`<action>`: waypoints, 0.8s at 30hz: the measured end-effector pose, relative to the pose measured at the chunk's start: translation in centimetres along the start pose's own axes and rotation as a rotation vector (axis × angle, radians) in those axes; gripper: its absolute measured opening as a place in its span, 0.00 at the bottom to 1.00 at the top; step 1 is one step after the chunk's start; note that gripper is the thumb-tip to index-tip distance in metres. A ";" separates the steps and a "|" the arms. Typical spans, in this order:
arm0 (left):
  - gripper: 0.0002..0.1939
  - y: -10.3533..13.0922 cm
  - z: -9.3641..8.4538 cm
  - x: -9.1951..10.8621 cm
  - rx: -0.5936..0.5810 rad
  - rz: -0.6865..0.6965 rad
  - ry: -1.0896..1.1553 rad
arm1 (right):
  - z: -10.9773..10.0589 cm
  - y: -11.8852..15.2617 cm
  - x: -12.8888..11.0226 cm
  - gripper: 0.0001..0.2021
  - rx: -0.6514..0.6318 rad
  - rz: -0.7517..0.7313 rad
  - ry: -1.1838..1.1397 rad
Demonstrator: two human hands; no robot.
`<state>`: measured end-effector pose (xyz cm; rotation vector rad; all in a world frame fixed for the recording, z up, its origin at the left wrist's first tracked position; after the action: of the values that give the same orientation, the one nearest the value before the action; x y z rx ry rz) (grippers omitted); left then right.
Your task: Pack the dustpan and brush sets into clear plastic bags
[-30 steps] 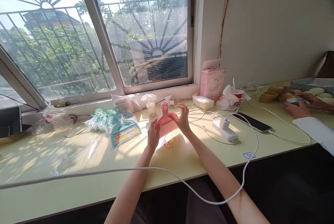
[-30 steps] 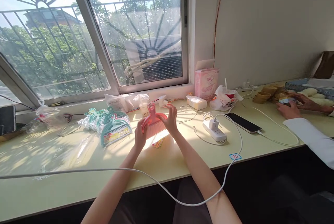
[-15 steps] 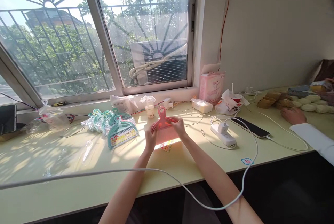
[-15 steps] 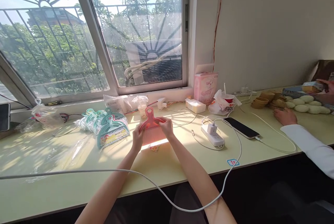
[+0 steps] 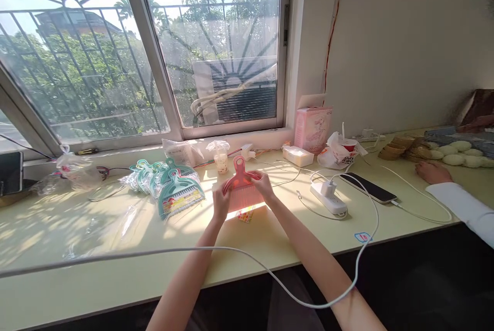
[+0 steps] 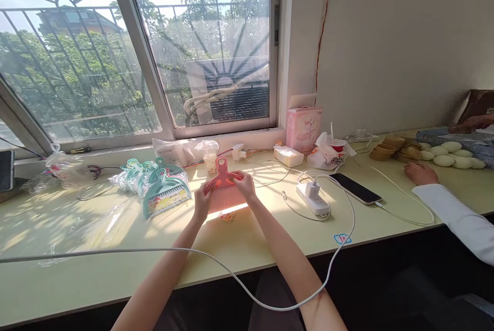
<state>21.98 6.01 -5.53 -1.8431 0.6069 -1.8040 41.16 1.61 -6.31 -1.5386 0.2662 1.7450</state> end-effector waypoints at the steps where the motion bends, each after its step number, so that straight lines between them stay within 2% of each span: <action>1: 0.14 -0.1 -0.1 0.0 0.006 0.024 -0.038 | 0.1 0.1 -0.6 0.20 -0.015 -0.055 0.032; 4: 0.15 0.0 -0.3 -0.3 0.017 0.092 -0.172 | 0.2 0.6 -2.5 0.20 -0.017 -0.220 0.093; 6: 0.16 0.3 -0.3 -0.4 0.019 0.128 -0.226 | 0.3 0.7 -3.1 0.19 -0.016 -0.257 0.069; 11: 0.17 1.1 -0.1 -0.2 0.030 0.185 -0.194 | 0.4 0.8 -3.5 0.17 -0.045 -0.225 0.005; 16: 0.18 1.4 -0.3 0.4 0.061 0.200 -0.109 | 0.1 1.4 -3.7 0.16 0.046 -0.200 -0.009; 24: 0.18 1.5 -0.2 0.6 0.014 0.157 -0.097 | 0.1 2.2 -3.5 0.16 0.122 -0.154 -0.005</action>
<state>21.81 4.48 -5.97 -1.8091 0.6802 -1.6041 39.50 -1.24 -3.77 -1.4289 0.2408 1.5835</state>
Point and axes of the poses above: each hand's wrist, its own y-axis away from the middle knuckle, its own z-axis out of the palm, x = y × z, the point moved 8 cm from there along -y, towards the middle knuckle, and after that the axes turned 13 degrees about x, right-handed, at the moved point
